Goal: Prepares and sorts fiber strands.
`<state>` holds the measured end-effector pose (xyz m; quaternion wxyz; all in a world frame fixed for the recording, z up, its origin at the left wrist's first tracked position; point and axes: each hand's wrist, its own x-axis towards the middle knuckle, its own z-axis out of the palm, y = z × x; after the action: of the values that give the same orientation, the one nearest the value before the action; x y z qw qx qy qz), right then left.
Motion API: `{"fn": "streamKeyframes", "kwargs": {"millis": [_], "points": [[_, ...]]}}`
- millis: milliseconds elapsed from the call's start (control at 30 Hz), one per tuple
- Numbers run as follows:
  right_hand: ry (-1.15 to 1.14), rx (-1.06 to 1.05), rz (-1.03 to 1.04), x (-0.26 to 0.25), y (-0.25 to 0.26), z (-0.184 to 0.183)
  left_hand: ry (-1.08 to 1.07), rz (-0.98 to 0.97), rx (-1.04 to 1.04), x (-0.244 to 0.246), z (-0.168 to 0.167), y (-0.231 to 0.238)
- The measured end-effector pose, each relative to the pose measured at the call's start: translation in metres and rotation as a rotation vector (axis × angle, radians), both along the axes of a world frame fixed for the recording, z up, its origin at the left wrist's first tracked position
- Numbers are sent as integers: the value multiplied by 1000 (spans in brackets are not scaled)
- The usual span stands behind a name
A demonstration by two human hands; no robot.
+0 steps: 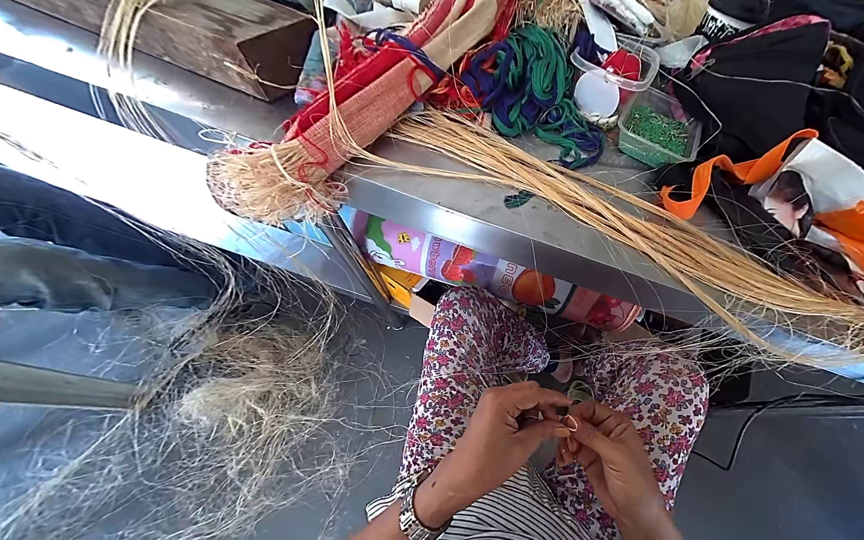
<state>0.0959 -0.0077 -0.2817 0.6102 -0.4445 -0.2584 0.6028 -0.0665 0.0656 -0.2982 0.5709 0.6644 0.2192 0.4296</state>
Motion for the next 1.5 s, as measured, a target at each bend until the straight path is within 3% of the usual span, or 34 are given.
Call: {"fn": "streamKeyframes", "kwargs": {"millis": [200,433,567,1133,1300,1500], "points": [[-196,25,-35,-1,3,2,-16,92,-62,2,-4,-2],[-478,100,-70,2,3,-2,-47,93,-377,5,0,1],[-459,84,-59,1,3,-2,-43,73,-449,6,1,0],[-472,105,-29,2,5,-6,-75,91,-370,11,-8,0],[-479,99,74,-5,9,-10,-169,38,-604,7,-4,1],[-579,196,53,-15,19,-20,-214,-11,-708,5,-1,-1]]}}
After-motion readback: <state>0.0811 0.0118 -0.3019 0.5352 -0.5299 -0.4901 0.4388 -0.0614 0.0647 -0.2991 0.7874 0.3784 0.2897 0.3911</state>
